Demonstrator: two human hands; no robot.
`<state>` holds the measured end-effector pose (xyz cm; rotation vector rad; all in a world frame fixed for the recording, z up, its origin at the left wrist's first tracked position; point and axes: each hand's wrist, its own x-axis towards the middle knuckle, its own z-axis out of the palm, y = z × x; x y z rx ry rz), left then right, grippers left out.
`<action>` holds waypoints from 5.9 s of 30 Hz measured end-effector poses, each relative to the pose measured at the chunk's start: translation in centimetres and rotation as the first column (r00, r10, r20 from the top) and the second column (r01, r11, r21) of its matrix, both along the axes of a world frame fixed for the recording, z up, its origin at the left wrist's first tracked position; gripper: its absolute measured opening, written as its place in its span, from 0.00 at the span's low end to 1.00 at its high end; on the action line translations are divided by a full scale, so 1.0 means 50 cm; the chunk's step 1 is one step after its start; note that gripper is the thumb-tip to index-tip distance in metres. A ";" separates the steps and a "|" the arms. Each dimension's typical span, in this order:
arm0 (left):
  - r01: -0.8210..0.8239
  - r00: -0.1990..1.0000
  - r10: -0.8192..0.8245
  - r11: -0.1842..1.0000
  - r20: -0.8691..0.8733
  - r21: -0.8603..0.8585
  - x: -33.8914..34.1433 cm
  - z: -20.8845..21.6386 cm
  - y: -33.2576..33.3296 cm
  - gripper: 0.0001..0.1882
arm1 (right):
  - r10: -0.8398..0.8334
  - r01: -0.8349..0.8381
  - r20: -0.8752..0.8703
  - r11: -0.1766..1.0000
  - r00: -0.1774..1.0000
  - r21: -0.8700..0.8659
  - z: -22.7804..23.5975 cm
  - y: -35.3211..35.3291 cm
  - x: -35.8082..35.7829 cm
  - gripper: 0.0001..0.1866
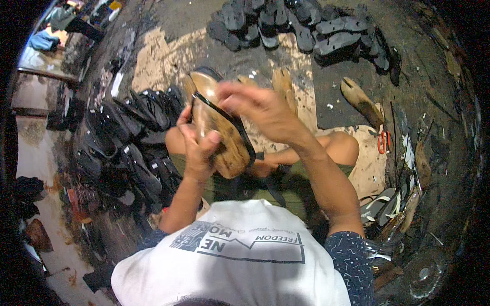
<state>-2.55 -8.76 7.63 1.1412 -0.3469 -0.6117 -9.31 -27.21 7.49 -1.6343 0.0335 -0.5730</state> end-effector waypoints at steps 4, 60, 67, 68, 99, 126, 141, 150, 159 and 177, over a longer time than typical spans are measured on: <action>0.076 0.968 -0.098 0.992 -0.229 -0.103 -0.044 0.045 0.038 0.53 | 0.268 -0.106 -0.239 0.842 0.933 0.529 -0.112 0.072 -0.141 0.27; -0.070 0.986 0.048 0.988 0.159 0.136 0.054 -0.046 0.009 0.35 | -0.200 0.262 0.174 0.612 0.964 -0.746 -0.009 0.071 -0.015 0.10; 0.008 0.987 -0.013 0.999 -0.163 -0.034 0.076 -0.005 -0.009 0.31 | -0.061 0.096 -0.129 0.953 0.990 0.288 -0.072 0.036 0.003 0.27; 0.043 0.995 -0.043 0.999 -0.095 -0.004 0.083 -0.007 -0.001 0.33 | -0.024 0.137 -0.193 0.786 0.981 0.603 -0.079 0.055 0.028 0.29; -0.901 0.149 -0.500 0.286 0.853 0.326 0.657 0.192 0.374 0.25 | -0.739 0.929 -0.598 0.370 0.309 0.024 -0.523 -0.625 -0.001 0.24; 0.115 0.919 -0.265 0.888 0.291 0.445 0.185 -0.058 -0.116 0.62 | -0.294 0.339 -0.363 0.938 0.884 0.067 -0.138 0.064 -0.126 0.17; -0.187 0.780 -0.485 0.422 0.395 0.887 0.071 -0.036 0.036 0.52 | -0.097 0.263 -0.338 0.831 0.936 0.490 -0.186 -0.138 -0.091 0.42; 0.163 0.849 -0.332 0.905 0.410 0.393 0.074 -0.073 0.026 0.29 | 0.051 0.101 -0.352 0.911 0.935 0.400 -0.096 0.113 -0.068 0.23; 0.135 0.794 -0.367 0.883 0.484 0.449 0.030 -0.169 0.064 0.14 | -0.055 0.132 -0.276 0.955 0.959 0.267 -0.195 0.125 -0.090 0.37; 0.085 0.964 -0.145 0.962 0.221 0.261 0.003 -0.109 0.103 0.26 | -0.218 0.209 -0.423 0.976 0.880 -0.067 -0.062 0.170 -0.108 0.26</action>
